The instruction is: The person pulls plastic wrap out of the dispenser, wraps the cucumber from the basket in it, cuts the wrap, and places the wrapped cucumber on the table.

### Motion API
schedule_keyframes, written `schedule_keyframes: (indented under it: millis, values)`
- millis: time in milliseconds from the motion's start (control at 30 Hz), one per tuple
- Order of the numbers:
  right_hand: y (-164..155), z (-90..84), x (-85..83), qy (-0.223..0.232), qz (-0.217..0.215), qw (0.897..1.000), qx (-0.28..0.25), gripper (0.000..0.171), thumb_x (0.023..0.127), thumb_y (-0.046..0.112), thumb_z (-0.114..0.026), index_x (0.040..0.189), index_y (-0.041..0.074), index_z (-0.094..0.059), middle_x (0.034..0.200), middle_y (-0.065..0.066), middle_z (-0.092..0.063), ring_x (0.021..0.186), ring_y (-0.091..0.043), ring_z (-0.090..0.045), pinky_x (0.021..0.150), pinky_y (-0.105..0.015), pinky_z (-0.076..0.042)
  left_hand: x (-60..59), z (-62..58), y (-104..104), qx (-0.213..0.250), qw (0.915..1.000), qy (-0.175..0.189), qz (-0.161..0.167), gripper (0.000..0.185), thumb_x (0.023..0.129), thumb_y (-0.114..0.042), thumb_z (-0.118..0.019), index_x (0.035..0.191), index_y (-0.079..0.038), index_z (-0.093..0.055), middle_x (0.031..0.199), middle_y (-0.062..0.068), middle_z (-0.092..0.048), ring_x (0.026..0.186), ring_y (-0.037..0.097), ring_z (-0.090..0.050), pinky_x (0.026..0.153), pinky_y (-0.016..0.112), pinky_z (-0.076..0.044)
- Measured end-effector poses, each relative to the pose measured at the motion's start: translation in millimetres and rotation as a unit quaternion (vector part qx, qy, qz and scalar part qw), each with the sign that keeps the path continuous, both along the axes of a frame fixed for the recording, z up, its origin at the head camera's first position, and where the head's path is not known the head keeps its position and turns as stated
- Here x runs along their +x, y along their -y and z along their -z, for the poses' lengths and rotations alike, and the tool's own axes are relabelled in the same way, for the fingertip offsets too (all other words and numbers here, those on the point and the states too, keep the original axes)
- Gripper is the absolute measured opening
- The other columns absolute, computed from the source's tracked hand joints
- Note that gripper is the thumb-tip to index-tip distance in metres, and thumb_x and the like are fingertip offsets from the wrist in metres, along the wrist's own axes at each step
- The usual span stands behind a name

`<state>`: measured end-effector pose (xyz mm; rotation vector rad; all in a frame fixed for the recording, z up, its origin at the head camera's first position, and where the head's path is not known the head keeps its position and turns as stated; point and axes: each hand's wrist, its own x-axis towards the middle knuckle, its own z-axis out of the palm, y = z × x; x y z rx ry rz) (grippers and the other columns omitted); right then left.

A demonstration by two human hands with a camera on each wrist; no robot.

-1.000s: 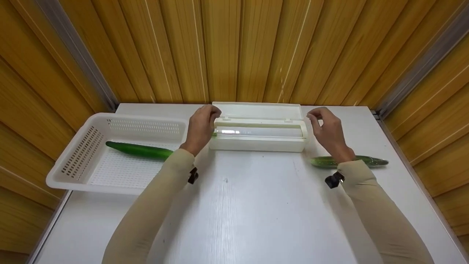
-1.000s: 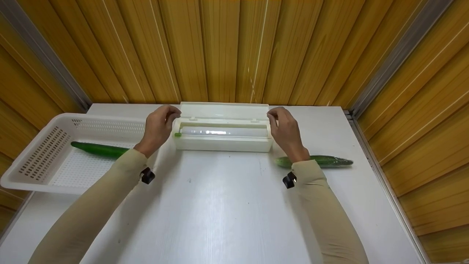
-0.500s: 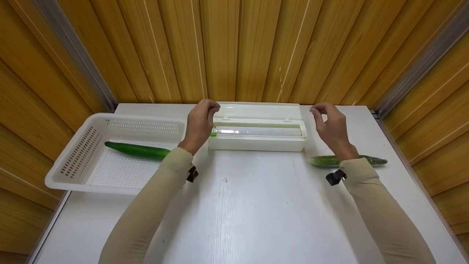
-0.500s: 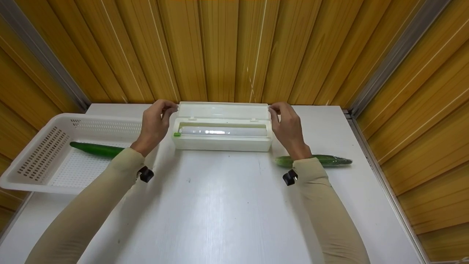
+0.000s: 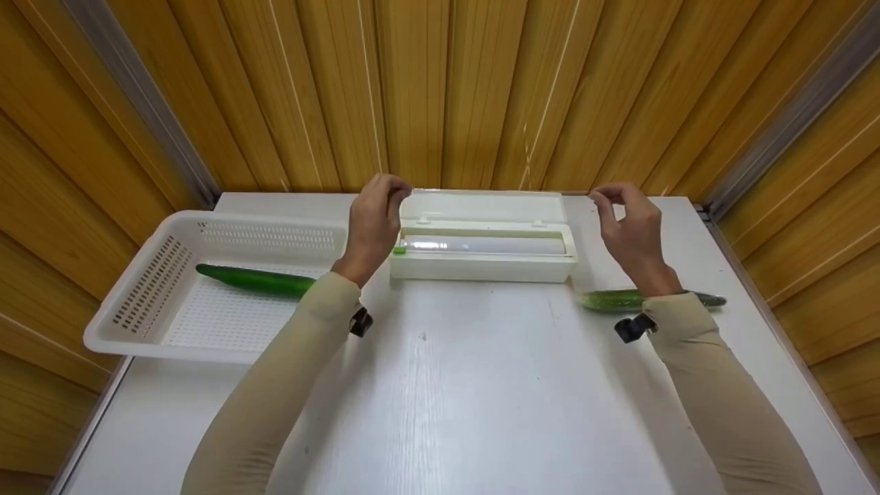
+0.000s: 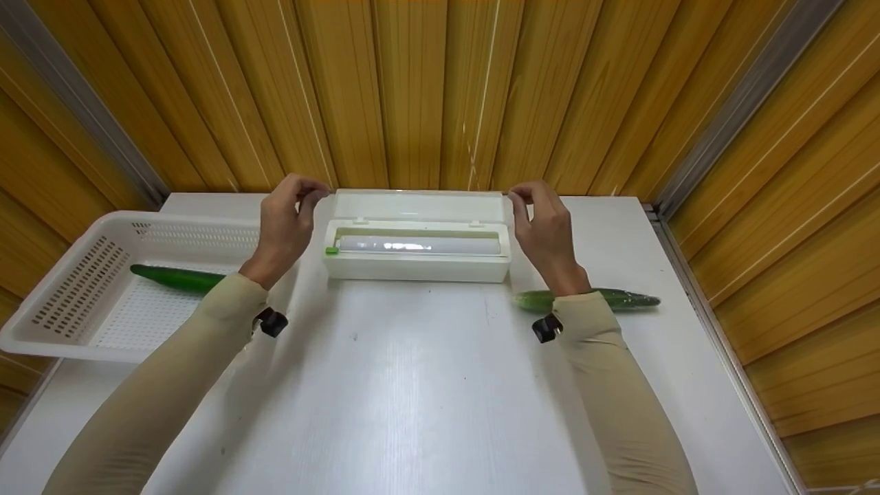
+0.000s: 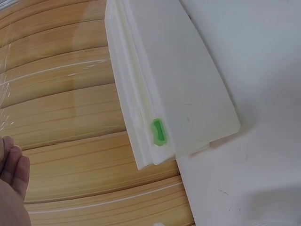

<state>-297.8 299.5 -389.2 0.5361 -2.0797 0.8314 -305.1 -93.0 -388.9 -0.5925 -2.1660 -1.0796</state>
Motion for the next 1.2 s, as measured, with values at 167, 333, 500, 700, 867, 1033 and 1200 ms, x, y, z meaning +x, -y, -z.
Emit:
schedule_keyframes:
  millis: [167, 333, 500, 700, 867, 1033, 1200]
  values:
    - [0.4, -4.5, 0.6, -0.006, 0.004, 1.000, -0.007, 0.012, 0.101, 0.001, -0.071, 0.107, -0.010, -0.068, 0.096, -0.020, -0.073, 0.088, -0.032, -0.071, 0.090, -0.012, -0.047, 1.8, -5.4, -1.5, 0.007, 0.9999, -0.012, -0.002, 0.006, 0.106, 0.001, -0.062, 0.109, 0.002, -0.066, 0.101, 0.014, -0.066, 0.095, 0.026, -0.066, 0.085, 0.035, -0.058]
    - [0.1, -8.3, 1.2, -0.007, 0.009, 1.000, -0.017, 0.013, 0.100, 0.000, -0.073, 0.106, -0.010, -0.068, 0.096, -0.020, -0.073, 0.088, -0.032, -0.071, 0.091, -0.013, -0.048, 3.2, -11.1, -3.0, 0.018, 0.9994, -0.028, 0.005, 0.006, 0.106, -0.001, -0.062, 0.107, 0.002, -0.067, 0.100, 0.014, -0.067, 0.093, 0.026, -0.067, 0.081, 0.035, -0.057]
    - [1.5, -13.7, 3.6, -0.003, 0.013, 1.000, -0.026, 0.013, 0.099, -0.001, -0.073, 0.108, -0.010, -0.068, 0.098, -0.019, -0.073, 0.089, -0.032, -0.071, 0.092, -0.013, -0.048, 3.0, -15.0, -3.2, 0.025, 0.9989, -0.038, 0.006, 0.006, 0.106, 0.000, -0.063, 0.108, 0.003, -0.067, 0.100, 0.014, -0.067, 0.093, 0.025, -0.067, 0.082, 0.034, -0.058]
    - [2.3, -18.3, 5.5, -0.011, 0.014, 0.999, -0.037, 0.014, 0.101, 0.001, -0.072, 0.108, -0.010, -0.069, 0.100, -0.019, -0.074, 0.091, -0.032, -0.072, 0.090, -0.013, -0.049, 3.4, -17.6, -3.5, 0.025, 0.9977, -0.063, 0.001, 0.005, 0.106, 0.001, -0.062, 0.108, 0.004, -0.066, 0.100, 0.015, -0.066, 0.094, 0.026, -0.066, 0.082, 0.034, -0.058]
    - [2.3, -21.7, 6.0, -0.025, 0.020, 0.998, -0.045, 0.013, 0.100, -0.001, -0.073, 0.109, -0.009, -0.070, 0.100, -0.018, -0.074, 0.090, -0.031, -0.072, 0.090, -0.013, -0.049, 5.4, -20.2, -6.2, 0.028, 0.9958, -0.087, -0.006, 0.006, 0.107, 0.003, -0.060, 0.110, 0.004, -0.064, 0.100, 0.015, -0.064, 0.094, 0.026, -0.064, 0.084, 0.032, -0.058]
    - [2.9, -26.0, 6.5, -0.043, 0.024, 0.997, -0.053, 0.012, 0.098, -0.003, -0.073, 0.108, -0.010, -0.070, 0.099, -0.019, -0.075, 0.088, -0.031, -0.071, 0.088, -0.014, -0.049, 5.1, -23.5, -9.6, 0.045, 0.9918, -0.119, -0.010, 0.005, 0.106, 0.003, -0.060, 0.109, 0.004, -0.064, 0.098, 0.014, -0.063, 0.093, 0.025, -0.064, 0.085, 0.029, -0.058]
    - [5.1, -29.7, 6.1, -0.055, 0.034, 0.996, -0.066, 0.012, 0.098, -0.002, -0.074, 0.107, -0.009, -0.070, 0.100, -0.019, -0.074, 0.089, -0.033, -0.071, 0.090, -0.017, -0.050, 3.8, -25.8, -12.0, 0.061, 0.9841, -0.166, -0.016, 0.004, 0.106, 0.004, -0.061, 0.107, 0.004, -0.064, 0.096, 0.014, -0.063, 0.091, 0.026, -0.064, 0.084, 0.029, -0.058]
